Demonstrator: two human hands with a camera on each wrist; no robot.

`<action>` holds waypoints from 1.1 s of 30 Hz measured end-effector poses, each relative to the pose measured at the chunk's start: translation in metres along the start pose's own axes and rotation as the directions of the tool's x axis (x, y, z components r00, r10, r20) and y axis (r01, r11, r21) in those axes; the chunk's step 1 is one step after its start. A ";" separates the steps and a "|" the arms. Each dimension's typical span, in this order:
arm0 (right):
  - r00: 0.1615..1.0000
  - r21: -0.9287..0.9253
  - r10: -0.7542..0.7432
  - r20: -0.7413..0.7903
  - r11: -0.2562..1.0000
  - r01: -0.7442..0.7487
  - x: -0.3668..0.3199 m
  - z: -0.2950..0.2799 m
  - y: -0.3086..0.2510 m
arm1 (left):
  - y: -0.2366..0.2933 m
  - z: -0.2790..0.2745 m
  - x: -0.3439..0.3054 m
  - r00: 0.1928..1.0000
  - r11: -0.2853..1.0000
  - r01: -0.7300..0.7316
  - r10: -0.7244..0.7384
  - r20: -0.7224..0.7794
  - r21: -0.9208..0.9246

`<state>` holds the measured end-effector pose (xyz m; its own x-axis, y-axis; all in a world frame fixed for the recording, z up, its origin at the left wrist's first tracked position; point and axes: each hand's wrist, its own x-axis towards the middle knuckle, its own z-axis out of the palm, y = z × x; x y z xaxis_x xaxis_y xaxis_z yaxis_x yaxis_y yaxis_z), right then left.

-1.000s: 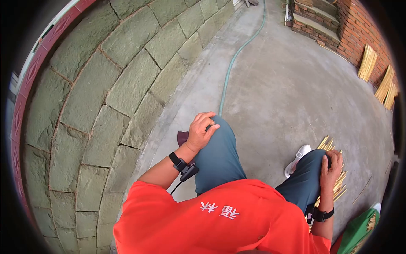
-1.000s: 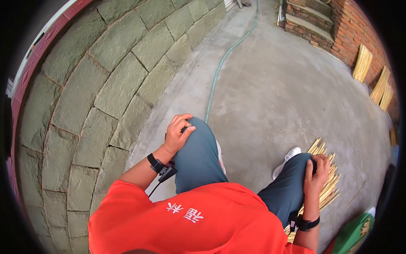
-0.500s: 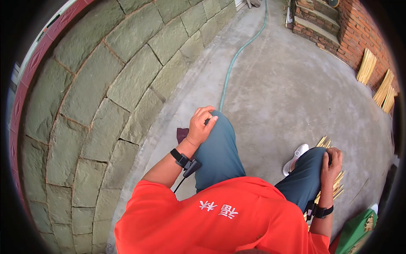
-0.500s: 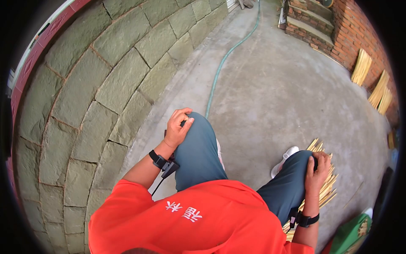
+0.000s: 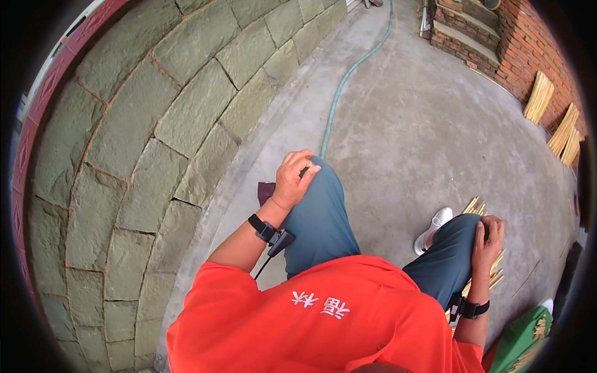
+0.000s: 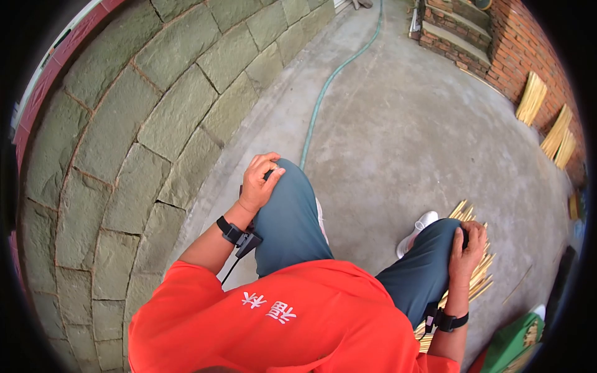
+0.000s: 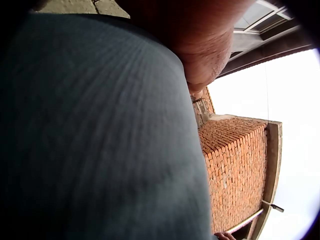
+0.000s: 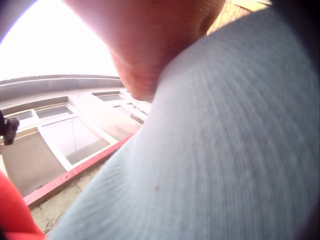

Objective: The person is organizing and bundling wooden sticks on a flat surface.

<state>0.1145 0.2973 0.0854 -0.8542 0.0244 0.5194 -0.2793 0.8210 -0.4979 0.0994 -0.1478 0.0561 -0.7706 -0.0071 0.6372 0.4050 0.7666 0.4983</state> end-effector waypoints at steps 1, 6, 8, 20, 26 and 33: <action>1.000 -0.002 0.006 -0.002 1.000 -0.006 0.000 0.000 0.000 | 0.000 0.000 0.000 1.000 1.000 -0.004 0.004 -0.002 0.015; 0.999 -0.030 -0.021 -0.027 0.999 0.020 -0.001 0.000 -0.001 | -0.002 -0.004 -0.002 1.000 0.999 0.030 -0.030 0.000 0.040; 0.999 -0.035 -0.018 -0.033 0.999 0.017 0.000 0.001 0.000 | -0.002 -0.005 -0.005 0.999 0.999 0.033 -0.033 0.002 0.040; 0.998 0.002 0.028 -0.061 1.000 -0.028 -0.001 -0.001 0.004 | -0.006 -0.005 -0.001 0.998 0.994 0.007 -0.014 0.058 0.112; 0.994 0.058 0.096 0.045 0.993 -0.099 0.002 -0.008 0.004 | 0.024 -0.020 0.013 0.979 0.992 0.019 -0.044 0.200 0.125; 0.920 0.014 -0.064 0.386 0.998 0.064 0.030 -0.020 -0.002 | 0.022 -0.008 0.043 0.856 0.975 -0.204 0.135 0.499 0.086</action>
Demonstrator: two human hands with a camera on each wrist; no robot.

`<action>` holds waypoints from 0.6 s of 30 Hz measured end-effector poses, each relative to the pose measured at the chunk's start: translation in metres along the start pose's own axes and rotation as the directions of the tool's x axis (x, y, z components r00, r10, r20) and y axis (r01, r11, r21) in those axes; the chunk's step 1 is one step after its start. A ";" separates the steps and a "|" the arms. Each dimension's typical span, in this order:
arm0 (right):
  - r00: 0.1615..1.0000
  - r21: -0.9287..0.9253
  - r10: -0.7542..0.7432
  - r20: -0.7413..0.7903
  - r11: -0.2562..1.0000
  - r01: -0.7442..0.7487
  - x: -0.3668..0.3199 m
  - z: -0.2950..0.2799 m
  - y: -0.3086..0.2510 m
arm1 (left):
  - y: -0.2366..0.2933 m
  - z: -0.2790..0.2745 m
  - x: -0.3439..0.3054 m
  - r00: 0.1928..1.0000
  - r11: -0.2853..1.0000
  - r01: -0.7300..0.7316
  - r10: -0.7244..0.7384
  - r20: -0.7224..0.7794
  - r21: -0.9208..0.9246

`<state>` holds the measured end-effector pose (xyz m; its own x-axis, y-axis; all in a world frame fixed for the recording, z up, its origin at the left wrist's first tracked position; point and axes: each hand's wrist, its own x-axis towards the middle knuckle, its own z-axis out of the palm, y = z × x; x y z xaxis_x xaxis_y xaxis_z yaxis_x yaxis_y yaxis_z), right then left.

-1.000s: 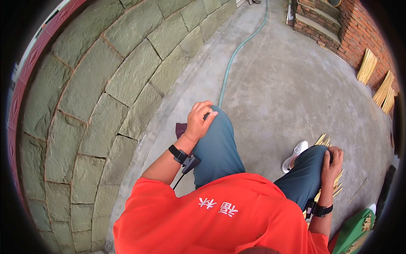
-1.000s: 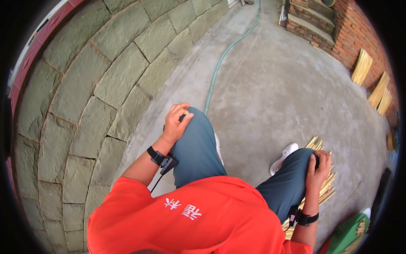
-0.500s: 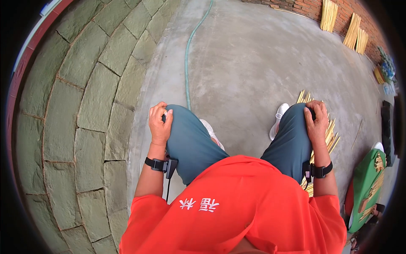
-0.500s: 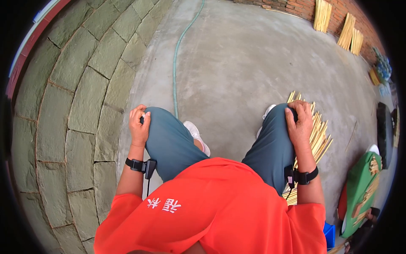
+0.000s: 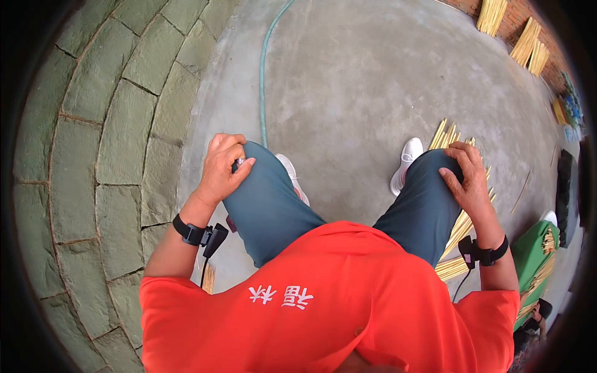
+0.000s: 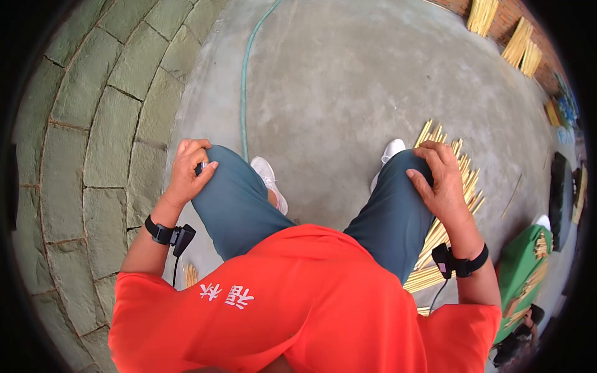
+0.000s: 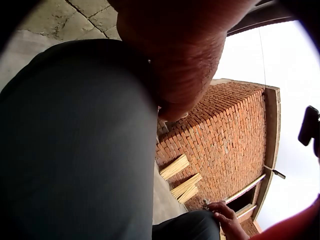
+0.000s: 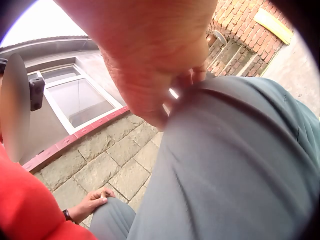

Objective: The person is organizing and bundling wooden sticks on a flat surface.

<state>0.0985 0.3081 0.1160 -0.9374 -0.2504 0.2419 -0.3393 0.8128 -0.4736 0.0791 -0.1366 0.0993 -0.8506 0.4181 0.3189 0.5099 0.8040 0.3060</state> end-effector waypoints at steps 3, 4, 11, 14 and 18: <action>0.974 -0.109 -0.162 0.158 0.978 0.180 0.013 -0.001 0.007 | -0.003 -0.001 0.017 0.978 0.998 -0.042 0.048 0.201 -0.038; 0.956 -0.114 -0.178 0.233 0.971 0.208 0.016 0.000 0.009 | -0.004 0.000 0.021 0.950 0.996 -0.072 0.082 0.300 -0.045; 0.921 -0.056 -0.190 0.339 0.974 0.221 0.033 0.002 0.021 | -0.020 0.001 0.023 0.930 0.997 -0.072 0.081 0.358 -0.039; 0.933 -0.050 -0.175 0.314 0.979 0.200 0.032 0.004 0.021 | -0.018 0.002 0.018 0.947 0.998 -0.064 0.061 0.316 0.000; 0.935 -0.078 -0.149 0.320 0.980 0.183 0.025 0.004 0.013 | -0.015 0.004 0.015 0.954 0.998 -0.063 0.052 0.294 0.029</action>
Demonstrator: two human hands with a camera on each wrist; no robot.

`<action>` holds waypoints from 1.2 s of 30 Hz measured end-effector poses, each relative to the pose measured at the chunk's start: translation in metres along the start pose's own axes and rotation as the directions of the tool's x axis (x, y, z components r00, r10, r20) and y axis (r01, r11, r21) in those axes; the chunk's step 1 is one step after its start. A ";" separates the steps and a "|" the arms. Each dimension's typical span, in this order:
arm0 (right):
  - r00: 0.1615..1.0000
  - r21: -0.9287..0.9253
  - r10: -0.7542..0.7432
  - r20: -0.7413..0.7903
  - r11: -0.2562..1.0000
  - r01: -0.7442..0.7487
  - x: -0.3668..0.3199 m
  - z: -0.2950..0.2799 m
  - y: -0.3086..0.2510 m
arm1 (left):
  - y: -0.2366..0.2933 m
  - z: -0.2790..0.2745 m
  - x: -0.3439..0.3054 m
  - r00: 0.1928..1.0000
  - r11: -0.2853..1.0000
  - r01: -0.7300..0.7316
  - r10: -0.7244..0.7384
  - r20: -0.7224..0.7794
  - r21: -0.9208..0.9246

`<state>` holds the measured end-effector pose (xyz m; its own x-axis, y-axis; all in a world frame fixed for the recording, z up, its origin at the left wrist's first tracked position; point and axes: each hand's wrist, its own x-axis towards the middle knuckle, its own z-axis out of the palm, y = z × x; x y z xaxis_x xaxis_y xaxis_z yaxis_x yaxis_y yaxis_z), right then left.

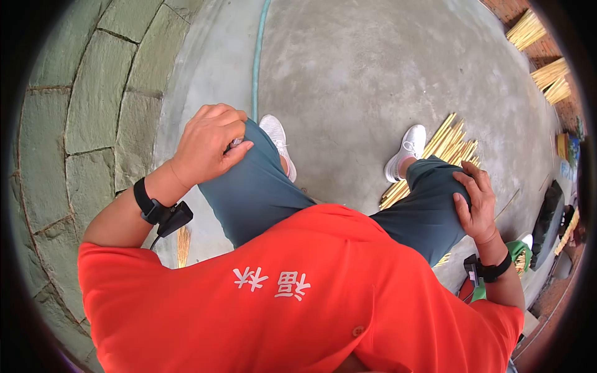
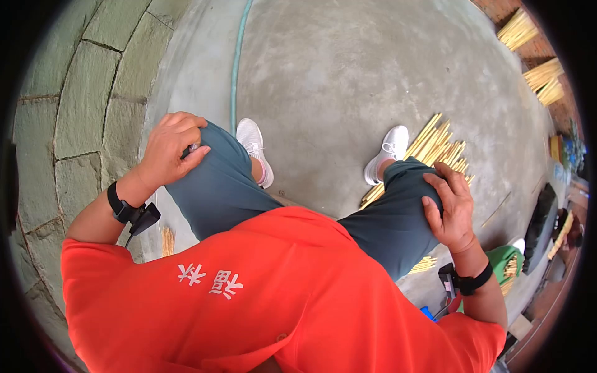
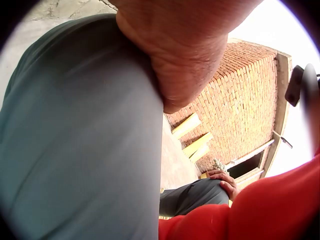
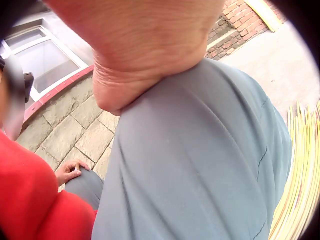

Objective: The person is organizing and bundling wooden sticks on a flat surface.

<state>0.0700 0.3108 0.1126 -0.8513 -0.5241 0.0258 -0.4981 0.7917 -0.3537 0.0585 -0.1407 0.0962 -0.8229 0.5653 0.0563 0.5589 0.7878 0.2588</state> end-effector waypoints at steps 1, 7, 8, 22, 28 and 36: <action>1.000 -0.015 -0.001 -0.020 1.000 0.000 -0.003 0.002 0.000 | 0.001 0.000 0.000 1.000 1.000 -0.002 0.002 -0.006 0.005; 0.998 -0.113 -0.015 -0.061 0.994 0.008 -0.019 0.004 -0.008 | 0.006 0.008 -0.001 0.996 0.997 0.008 -0.001 -0.092 0.074; 0.997 -0.139 -0.031 -0.067 0.990 0.021 -0.021 0.005 -0.007 | 0.005 0.011 -0.001 0.992 0.997 0.000 0.010 -0.125 0.081; 0.928 0.296 0.374 0.004 0.885 -0.358 0.011 -0.024 -0.045 | 0.010 0.010 -0.026 0.970 0.996 0.051 -0.030 -0.242 0.080; 0.893 0.241 0.266 0.364 0.899 -0.366 0.129 0.004 0.001 | 0.008 0.008 -0.025 0.984 0.997 0.059 -0.050 -0.173 0.048; 0.853 0.107 0.285 0.436 0.925 -0.364 0.272 0.198 0.084 | -0.001 -0.003 -0.030 0.996 0.996 0.085 -0.085 -0.015 -0.011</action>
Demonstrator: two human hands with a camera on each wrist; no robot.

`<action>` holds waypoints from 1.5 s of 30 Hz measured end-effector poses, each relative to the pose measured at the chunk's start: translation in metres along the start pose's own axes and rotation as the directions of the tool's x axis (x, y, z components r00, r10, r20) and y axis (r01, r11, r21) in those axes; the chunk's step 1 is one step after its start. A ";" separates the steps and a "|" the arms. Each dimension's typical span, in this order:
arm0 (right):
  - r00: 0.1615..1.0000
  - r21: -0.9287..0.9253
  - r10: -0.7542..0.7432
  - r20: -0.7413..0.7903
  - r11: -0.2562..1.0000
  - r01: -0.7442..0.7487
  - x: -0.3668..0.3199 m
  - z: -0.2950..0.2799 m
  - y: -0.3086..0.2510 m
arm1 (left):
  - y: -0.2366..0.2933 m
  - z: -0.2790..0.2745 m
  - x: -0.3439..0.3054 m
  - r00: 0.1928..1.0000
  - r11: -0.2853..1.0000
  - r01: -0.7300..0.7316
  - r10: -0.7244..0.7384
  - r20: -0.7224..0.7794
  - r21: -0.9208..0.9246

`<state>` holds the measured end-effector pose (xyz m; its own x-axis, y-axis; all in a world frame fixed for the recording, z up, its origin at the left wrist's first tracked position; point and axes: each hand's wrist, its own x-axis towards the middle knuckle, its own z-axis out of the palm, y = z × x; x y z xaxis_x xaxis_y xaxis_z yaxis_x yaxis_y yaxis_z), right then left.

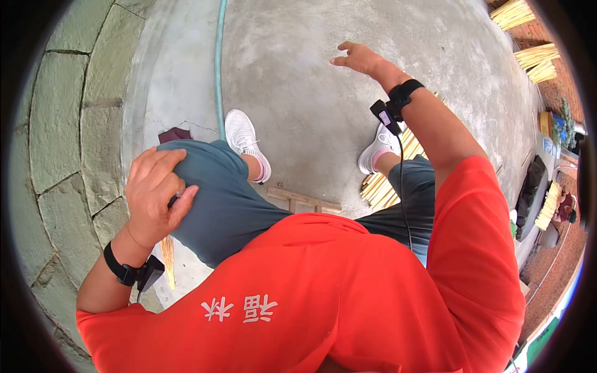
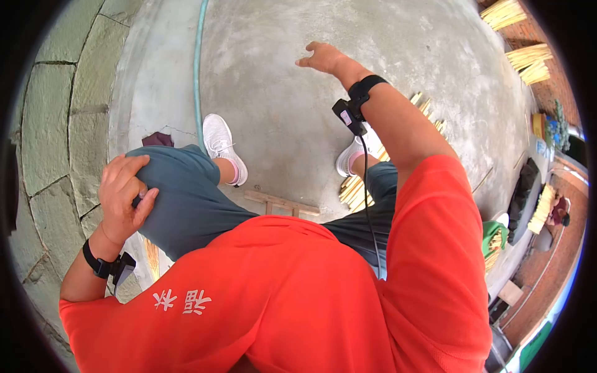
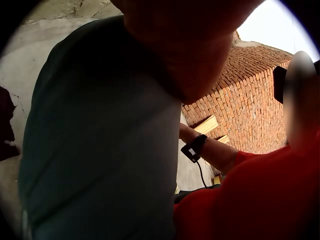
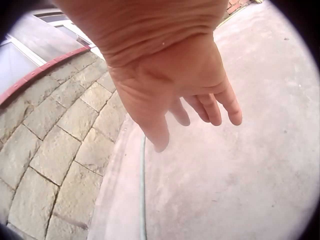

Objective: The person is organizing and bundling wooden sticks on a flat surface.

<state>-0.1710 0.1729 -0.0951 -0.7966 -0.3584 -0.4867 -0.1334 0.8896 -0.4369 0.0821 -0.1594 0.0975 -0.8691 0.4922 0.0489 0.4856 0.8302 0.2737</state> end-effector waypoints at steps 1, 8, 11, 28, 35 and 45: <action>0.999 -0.018 0.013 0.037 1.000 -0.012 0.017 0.034 0.017 | -0.001 -0.001 0.001 0.998 1.000 0.016 -0.015 0.054 -0.009; 0.963 -0.403 0.133 0.232 0.915 -0.030 0.007 0.188 0.072 | -0.028 -0.005 0.019 0.889 0.992 0.116 -0.121 0.442 0.038; 0.985 -0.318 -0.016 0.170 0.945 0.071 0.004 0.207 0.092 | -0.049 -0.003 0.045 0.799 0.994 0.081 -0.112 0.591 0.079; 0.943 -0.308 0.178 0.281 0.947 -0.087 0.012 0.198 0.072 | -0.064 -0.018 0.094 0.768 0.958 0.114 0.084 0.636 -0.263; 0.662 0.297 -0.148 0.734 0.948 -0.117 -0.053 0.026 0.001 | -0.048 -0.024 0.093 0.848 0.894 0.150 0.103 0.519 -0.422; 0.800 -0.078 -0.156 0.579 0.966 0.245 -0.282 -0.144 0.025 | -0.017 -0.023 0.091 0.876 0.871 0.155 0.097 0.472 -0.467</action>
<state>-0.0345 0.3375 0.1406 -0.2754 -0.5893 -0.7595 -0.3701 0.7942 -0.4820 -0.0073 -0.1345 0.1190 -0.6703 0.6350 -0.3841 0.2439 0.6772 0.6942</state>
